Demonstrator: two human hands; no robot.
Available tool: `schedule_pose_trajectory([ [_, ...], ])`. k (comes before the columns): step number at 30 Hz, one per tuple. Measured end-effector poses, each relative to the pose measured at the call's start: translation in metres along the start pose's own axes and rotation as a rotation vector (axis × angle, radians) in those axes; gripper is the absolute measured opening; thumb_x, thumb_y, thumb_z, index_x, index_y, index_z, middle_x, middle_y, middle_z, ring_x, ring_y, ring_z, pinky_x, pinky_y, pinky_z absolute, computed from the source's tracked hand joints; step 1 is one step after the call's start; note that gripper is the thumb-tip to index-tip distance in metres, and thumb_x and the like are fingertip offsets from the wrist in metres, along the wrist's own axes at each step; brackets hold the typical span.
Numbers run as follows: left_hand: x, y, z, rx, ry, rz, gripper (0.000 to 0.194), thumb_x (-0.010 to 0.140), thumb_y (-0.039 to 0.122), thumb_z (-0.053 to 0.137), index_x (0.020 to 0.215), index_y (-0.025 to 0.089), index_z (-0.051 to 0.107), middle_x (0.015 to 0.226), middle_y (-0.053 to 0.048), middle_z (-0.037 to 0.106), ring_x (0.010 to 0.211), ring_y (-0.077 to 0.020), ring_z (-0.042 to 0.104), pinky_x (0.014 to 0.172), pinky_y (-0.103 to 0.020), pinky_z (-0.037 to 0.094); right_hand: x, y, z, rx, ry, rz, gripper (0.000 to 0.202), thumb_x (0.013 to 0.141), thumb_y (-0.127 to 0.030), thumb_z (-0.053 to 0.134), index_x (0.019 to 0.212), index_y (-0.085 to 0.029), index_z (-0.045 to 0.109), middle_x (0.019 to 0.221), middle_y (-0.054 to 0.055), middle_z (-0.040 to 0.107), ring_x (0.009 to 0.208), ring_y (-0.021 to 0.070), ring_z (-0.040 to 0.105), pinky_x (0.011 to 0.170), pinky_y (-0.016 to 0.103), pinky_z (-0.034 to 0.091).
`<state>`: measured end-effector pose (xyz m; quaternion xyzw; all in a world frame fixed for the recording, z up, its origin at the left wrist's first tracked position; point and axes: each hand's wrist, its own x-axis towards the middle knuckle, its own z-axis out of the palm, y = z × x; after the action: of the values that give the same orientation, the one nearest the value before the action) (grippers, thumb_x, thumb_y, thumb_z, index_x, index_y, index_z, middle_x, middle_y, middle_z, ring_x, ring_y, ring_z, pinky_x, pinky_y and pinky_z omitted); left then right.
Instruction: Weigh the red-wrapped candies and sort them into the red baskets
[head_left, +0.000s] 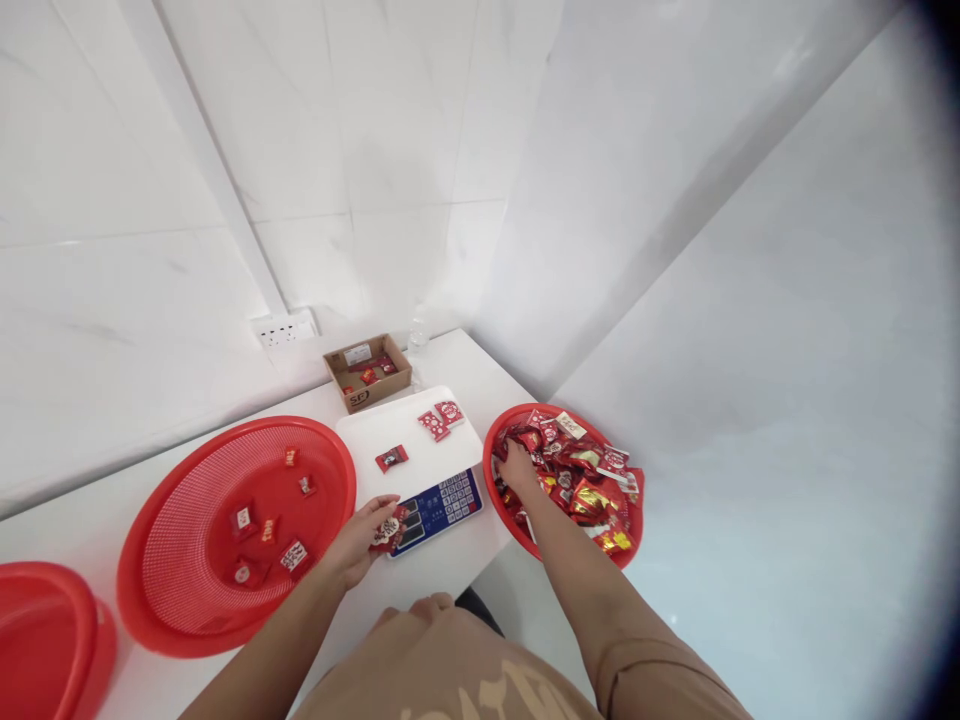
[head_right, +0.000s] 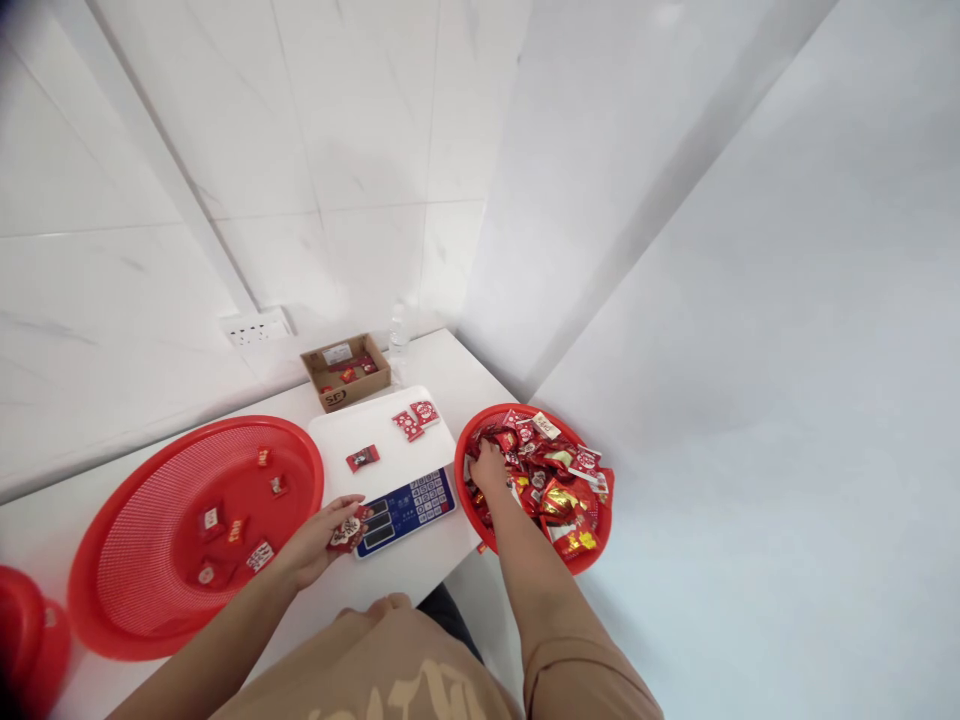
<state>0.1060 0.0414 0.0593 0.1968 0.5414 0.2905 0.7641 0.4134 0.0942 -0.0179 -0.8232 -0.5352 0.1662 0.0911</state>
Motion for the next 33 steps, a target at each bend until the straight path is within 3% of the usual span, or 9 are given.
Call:
schedule_pose_trajectory([
  [9, -0.002, -0.001, -0.007, -0.014, 0.003, 0.019, 0.022, 0.078, 0.025, 0.062, 0.098, 0.019, 0.054, 0.087, -0.004, 0.067, 0.061, -0.0095, 0.061, 0.058, -0.022, 0.047, -0.001, -0.008, -0.006, -0.167, -0.015, -0.021, 0.033, 0.084, -0.019, 0.043, 0.112, -0.011, 0.058, 0.116, 0.020, 0.054, 0.108, 0.0280, 0.050, 0.087, 0.036, 0.037],
  [13, -0.004, -0.004, -0.007, 0.010, 0.003, 0.015, 0.023, 0.076, 0.027, 0.064, 0.095, 0.019, 0.055, 0.087, -0.004, 0.067, 0.063, -0.0103, 0.061, 0.056, -0.022, 0.046, -0.010, -0.007, -0.008, -0.189, -0.005, -0.055, 0.034, 0.084, -0.014, 0.040, 0.113, -0.015, 0.058, 0.118, 0.016, 0.056, 0.111, 0.0258, 0.048, 0.089, 0.034, 0.035],
  [17, -0.002, -0.006, -0.005, 0.008, -0.015, -0.002, 0.022, 0.076, 0.027, 0.064, 0.094, 0.020, 0.055, 0.084, -0.003, 0.066, 0.064, -0.0112, 0.061, 0.058, -0.023, 0.047, -0.017, 0.001, -0.011, -0.183, 0.002, -0.049, 0.034, 0.087, -0.016, 0.033, 0.106, -0.020, 0.060, 0.105, 0.009, 0.064, 0.104, 0.0211, 0.054, 0.086, 0.031, 0.036],
  [20, -0.001, -0.004, -0.005, 0.022, -0.029, 0.011, 0.024, 0.074, 0.028, 0.066, 0.094, 0.020, 0.055, 0.083, -0.003, 0.066, 0.065, -0.0119, 0.061, 0.057, -0.023, 0.046, -0.017, 0.010, -0.013, -0.178, 0.005, -0.036, 0.034, 0.090, -0.020, 0.031, 0.110, -0.022, 0.059, 0.105, 0.008, 0.065, 0.101, 0.0195, 0.057, 0.084, 0.030, 0.038],
  [23, -0.001, -0.002, -0.007, 0.019, -0.011, 0.016, 0.027, 0.073, 0.025, 0.066, 0.097, 0.020, 0.054, 0.085, -0.003, 0.065, 0.066, -0.0123, 0.062, 0.060, -0.025, 0.048, -0.018, 0.016, -0.012, -0.172, -0.029, -0.061, 0.037, 0.085, -0.024, 0.042, 0.120, -0.021, 0.054, 0.116, 0.009, 0.062, 0.108, 0.0207, 0.054, 0.088, 0.030, 0.037],
  [28, 0.003, -0.002, -0.007, 0.009, 0.000, 0.012, 0.043, 0.066, 0.004, 0.057, 0.105, 0.020, 0.049, 0.085, -0.003, 0.064, 0.068, -0.0125, 0.062, 0.067, -0.028, 0.050, -0.025, 0.014, -0.006, -0.173, -0.072, -0.080, 0.047, 0.080, -0.023, 0.050, 0.127, -0.021, 0.048, 0.127, 0.011, 0.055, 0.118, 0.0254, 0.047, 0.097, 0.039, 0.032],
  [33, 0.007, 0.000, -0.003, -0.037, -0.021, 0.028, 0.034, 0.064, 0.003, 0.058, 0.094, 0.018, 0.051, 0.084, -0.003, 0.064, 0.066, -0.0121, 0.061, 0.065, -0.027, 0.050, -0.028, 0.013, -0.003, -0.164, -0.046, 0.024, 0.037, 0.086, -0.029, 0.044, 0.121, -0.022, 0.052, 0.122, 0.013, 0.057, 0.116, 0.0273, 0.047, 0.101, 0.051, 0.023],
])
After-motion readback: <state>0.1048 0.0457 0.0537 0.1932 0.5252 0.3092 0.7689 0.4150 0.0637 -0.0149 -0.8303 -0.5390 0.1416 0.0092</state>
